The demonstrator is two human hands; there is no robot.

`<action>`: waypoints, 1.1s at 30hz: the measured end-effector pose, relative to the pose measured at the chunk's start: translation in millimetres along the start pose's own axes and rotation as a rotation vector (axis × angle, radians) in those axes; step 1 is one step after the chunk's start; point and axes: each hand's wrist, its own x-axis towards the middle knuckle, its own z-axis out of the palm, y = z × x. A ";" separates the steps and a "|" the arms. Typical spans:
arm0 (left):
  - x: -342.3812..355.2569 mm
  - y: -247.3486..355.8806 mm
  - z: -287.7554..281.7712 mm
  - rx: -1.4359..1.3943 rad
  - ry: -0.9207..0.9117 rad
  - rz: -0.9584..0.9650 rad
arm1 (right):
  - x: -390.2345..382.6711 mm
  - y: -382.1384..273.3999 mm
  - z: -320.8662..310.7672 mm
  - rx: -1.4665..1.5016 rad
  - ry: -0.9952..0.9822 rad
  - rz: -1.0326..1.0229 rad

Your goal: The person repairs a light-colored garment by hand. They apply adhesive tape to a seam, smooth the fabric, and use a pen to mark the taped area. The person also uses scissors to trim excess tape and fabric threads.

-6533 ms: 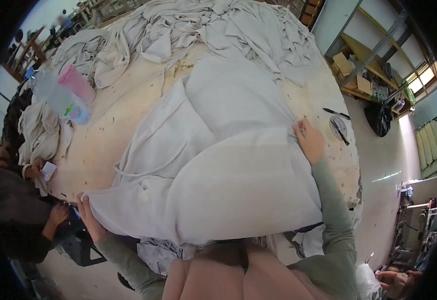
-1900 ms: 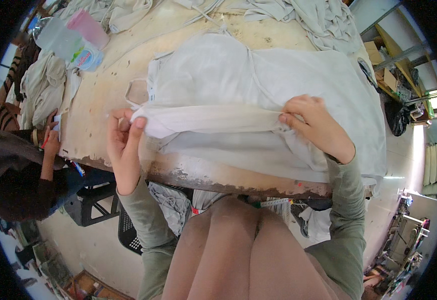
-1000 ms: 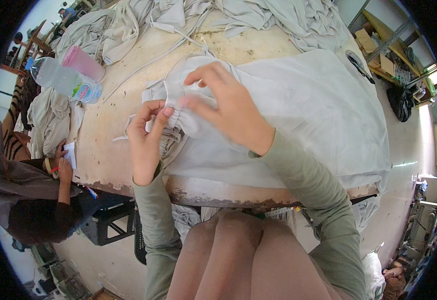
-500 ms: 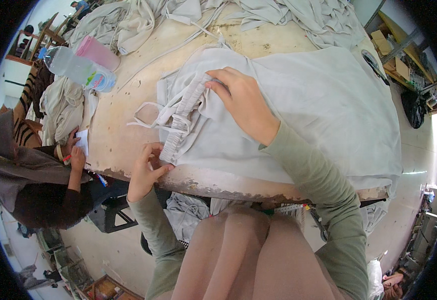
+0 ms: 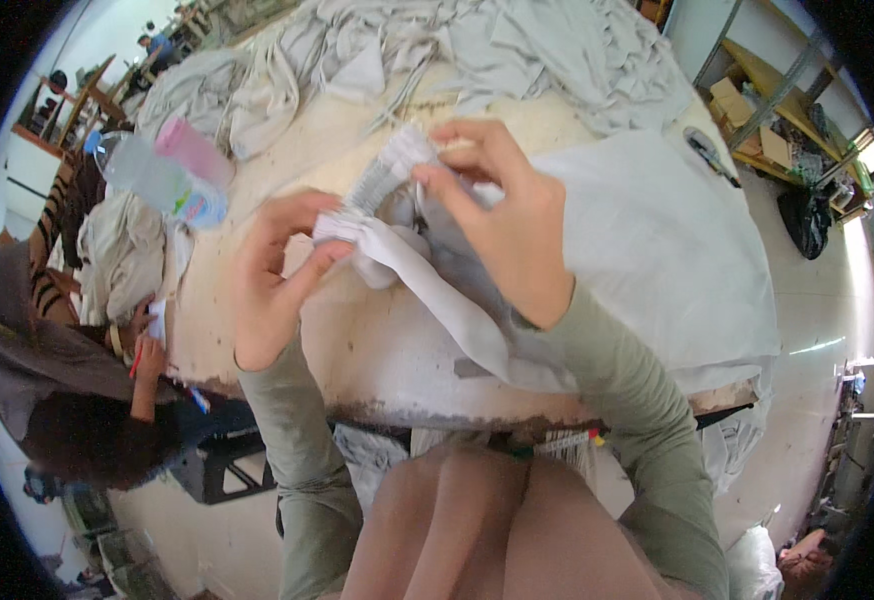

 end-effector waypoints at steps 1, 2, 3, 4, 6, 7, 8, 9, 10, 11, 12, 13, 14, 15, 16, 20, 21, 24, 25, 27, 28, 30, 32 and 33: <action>9.9 6.6 6.1 0.011 -0.035 0.049 | 2.5 -3.8 -3.2 0.022 0.001 0.005; 17.5 12.1 11.8 0.022 -0.073 0.090 | 4.3 -6.9 -6.3 0.046 -0.009 -0.004; 24.5 15.8 18.5 0.006 -0.073 0.151 | 5.5 -9.4 -9.3 0.068 -0.021 -0.009; 31.4 19.1 22.2 0.055 -0.090 0.213 | 6.5 -11.0 -12.1 0.084 -0.030 -0.005; 42.4 23.3 29.3 0.144 -0.104 0.344 | 8.6 -12.3 -16.9 0.079 -0.017 -0.047; 46.0 24.9 32.8 0.083 -0.089 0.273 | 10.0 -12.1 -19.0 0.070 0.007 -0.077; 49.1 26.2 36.3 0.014 -0.063 0.211 | 11.6 -11.8 -20.8 0.059 0.012 -0.110; 52.0 27.6 38.8 -0.055 -0.039 0.148 | 13.1 -11.2 -23.5 0.074 -0.015 -0.093; 54.3 29.1 40.4 -0.100 -0.045 0.100 | 14.7 -10.5 -26.5 0.085 -0.061 -0.076; 56.4 30.4 41.8 -0.144 -0.051 0.051 | 16.1 -10.0 -28.6 0.109 -0.085 -0.046; 58.6 31.4 42.7 -0.188 -0.056 0.002 | 17.4 -9.5 -30.3 0.114 -0.121 -0.011; 60.8 32.0 43.4 -0.186 -0.077 -0.017 | 18.6 -9.2 -31.6 0.131 -0.136 0.039; 62.4 32.0 43.9 -0.185 -0.096 -0.038 | 19.7 -8.7 -32.8 0.156 -0.169 0.095; 64.0 31.7 44.1 -0.185 -0.104 -0.057 | 21.6 -7.8 -33.8 0.213 -0.156 0.125; 64.9 30.9 44.3 -0.222 -0.139 -0.049 | 23.5 -6.8 -34.6 0.278 -0.160 0.163; 69.8 25.2 39.0 0.038 -0.178 0.025 | 26.1 -4.1 -37.0 0.381 -0.204 0.223; 71.4 23.4 36.6 0.234 -0.167 -0.020 | 26.2 -4.0 -37.3 0.401 -0.224 0.226; 73.0 18.1 29.1 0.264 -0.218 0.386 | 26.5 -5.8 -38.3 0.466 -0.251 0.252; 72.0 15.9 28.5 0.073 -0.316 0.306 | 27.8 -6.8 -38.8 0.475 -0.277 0.242; 68.2 12.3 25.1 -0.065 -0.336 0.170 | 27.8 -9.5 -38.3 0.520 -0.315 0.204; 66.0 10.1 23.7 -0.161 -0.361 0.102 | 26.0 -10.5 -36.9 0.555 -0.326 0.181; 66.9 4.9 18.1 -0.050 -0.229 0.260 | 15.2 -9.9 -36.2 0.316 -0.341 0.043; 67.9 -3.2 11.3 0.003 -0.076 0.258 | -12.8 -6.4 -41.0 -0.217 -0.348 -0.207; 69.8 -6.5 3.2 0.087 -0.031 0.249 | -29.3 -2.5 -45.5 -0.463 -0.393 -0.188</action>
